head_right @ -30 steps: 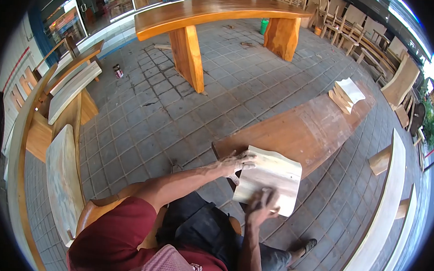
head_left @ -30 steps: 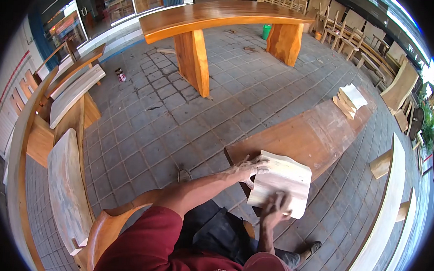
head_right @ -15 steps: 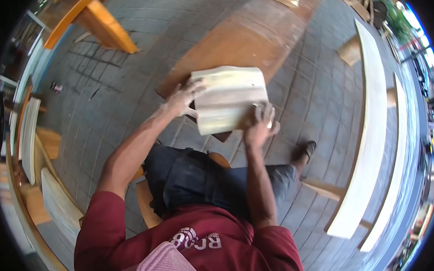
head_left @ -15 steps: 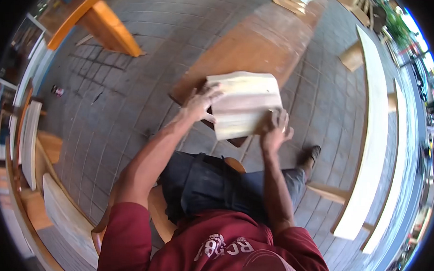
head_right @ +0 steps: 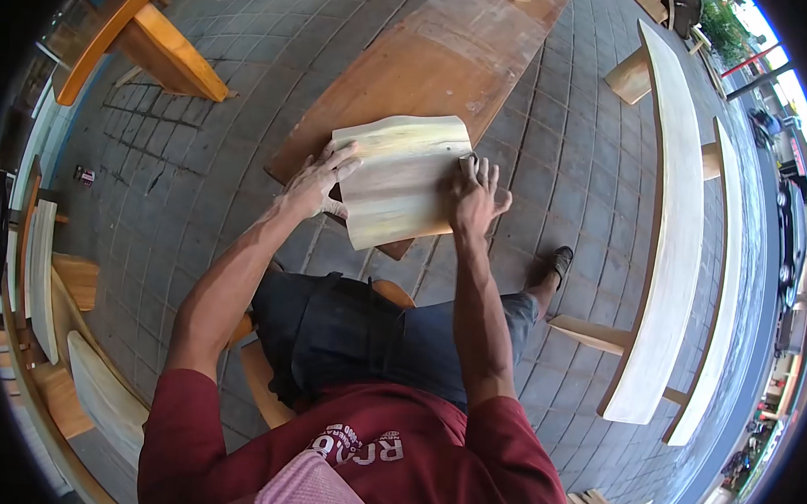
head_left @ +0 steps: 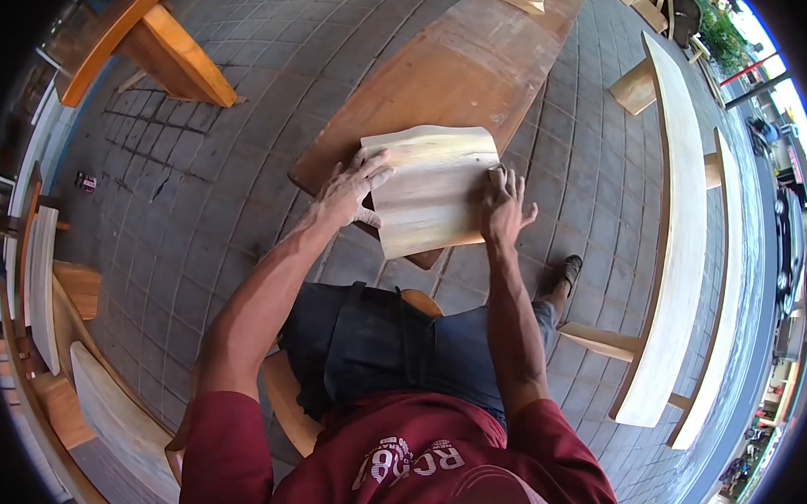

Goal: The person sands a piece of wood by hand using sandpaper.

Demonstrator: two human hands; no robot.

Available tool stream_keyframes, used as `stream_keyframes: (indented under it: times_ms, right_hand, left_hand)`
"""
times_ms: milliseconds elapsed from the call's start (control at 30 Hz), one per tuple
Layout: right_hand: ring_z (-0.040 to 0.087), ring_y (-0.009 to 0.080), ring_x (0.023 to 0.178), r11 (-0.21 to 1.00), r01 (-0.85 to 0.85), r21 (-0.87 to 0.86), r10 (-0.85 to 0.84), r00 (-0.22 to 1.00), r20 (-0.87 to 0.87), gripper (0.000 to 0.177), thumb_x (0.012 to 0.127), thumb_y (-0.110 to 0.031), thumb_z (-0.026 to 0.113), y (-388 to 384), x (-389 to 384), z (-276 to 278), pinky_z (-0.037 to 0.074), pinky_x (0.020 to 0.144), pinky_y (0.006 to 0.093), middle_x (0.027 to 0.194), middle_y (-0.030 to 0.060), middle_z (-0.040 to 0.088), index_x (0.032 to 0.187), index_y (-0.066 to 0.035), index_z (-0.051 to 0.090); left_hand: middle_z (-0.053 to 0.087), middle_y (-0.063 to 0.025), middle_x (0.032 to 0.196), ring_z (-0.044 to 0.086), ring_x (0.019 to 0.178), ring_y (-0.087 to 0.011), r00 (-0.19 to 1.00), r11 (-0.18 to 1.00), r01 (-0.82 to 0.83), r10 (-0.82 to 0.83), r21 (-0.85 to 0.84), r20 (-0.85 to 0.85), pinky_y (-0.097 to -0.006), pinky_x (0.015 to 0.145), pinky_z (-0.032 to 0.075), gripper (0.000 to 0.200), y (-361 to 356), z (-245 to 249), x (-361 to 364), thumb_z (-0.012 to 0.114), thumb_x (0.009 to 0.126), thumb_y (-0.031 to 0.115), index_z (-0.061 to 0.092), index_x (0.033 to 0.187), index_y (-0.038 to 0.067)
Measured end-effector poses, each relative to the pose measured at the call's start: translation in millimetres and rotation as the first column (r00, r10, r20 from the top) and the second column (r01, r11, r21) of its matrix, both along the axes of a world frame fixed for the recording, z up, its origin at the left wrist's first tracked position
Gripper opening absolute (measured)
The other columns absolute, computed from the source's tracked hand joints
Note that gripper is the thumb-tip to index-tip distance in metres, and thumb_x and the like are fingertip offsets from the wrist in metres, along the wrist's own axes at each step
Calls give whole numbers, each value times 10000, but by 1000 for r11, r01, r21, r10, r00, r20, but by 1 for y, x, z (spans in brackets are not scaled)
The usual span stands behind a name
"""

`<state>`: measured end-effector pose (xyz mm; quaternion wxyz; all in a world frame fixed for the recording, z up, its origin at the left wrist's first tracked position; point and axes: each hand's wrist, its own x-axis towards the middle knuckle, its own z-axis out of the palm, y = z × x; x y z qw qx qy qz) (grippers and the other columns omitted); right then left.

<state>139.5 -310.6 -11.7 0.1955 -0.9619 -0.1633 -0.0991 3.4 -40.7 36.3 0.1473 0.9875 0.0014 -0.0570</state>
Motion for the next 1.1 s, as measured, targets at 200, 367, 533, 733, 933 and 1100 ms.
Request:
stream_keyframes:
  times_ms: [200,367,533,733,933,1100]
  right_hand:
    - [197,209,1520,844,-523,120,531,846,-48,553,879,-92,473,72,-64,2,88,1214,491,1617,59,307,1409,-230,550]
    - [283,210,1482,883,-431,187,466,855,-229,511,930,-176,461,47,-4,-1,136,1181,508,1577,-16,387,1432,-257,515]
    - [251,278,1493,998,-53,-30,51,998,-45,543,909,-207,567,53,45,-5,144,1139,598,1583,53,360,1444,-269,494]
    - [242,222,1508,865,-495,81,497,868,-6,455,967,-224,500,87,-21,-6,96,1192,484,1605,42,335,1419,-234,541]
    - [428,277,1373,943,-332,-42,331,943,-26,394,927,-248,534,101,50,11,253,1074,618,1401,111,550,1315,-214,596]
    - [504,282,1273,825,-551,-128,526,830,-186,379,908,-226,492,166,39,-11,260,1019,638,1203,105,654,1263,-225,623]
  left_hand:
    - [169,46,1642,122,1512,-280,999,1000,-5,5,4,-32,-644,1148,293,1070,-1,2,2,898,544,358,428,1488,175]
    - [184,64,1631,156,1505,-245,999,994,-34,33,-103,-12,-613,1160,299,1067,0,0,-2,916,535,341,439,1474,172]
    - [176,63,1635,132,1509,-255,997,1000,-25,24,-9,-68,-579,1183,280,1069,-2,4,2,903,534,392,448,1473,161]
    - [184,48,1634,122,1514,-302,999,1000,-12,11,-13,-52,-597,1180,277,1092,-2,2,0,894,547,373,409,1498,143]
    - [285,-8,1581,194,1488,-315,1000,1000,0,0,-24,20,-560,1151,327,1007,-2,-3,-1,898,568,340,469,1457,141]
    - [314,-11,1562,215,1481,-300,994,999,-32,35,29,-101,-539,1149,335,971,-9,12,4,896,565,350,506,1434,161]
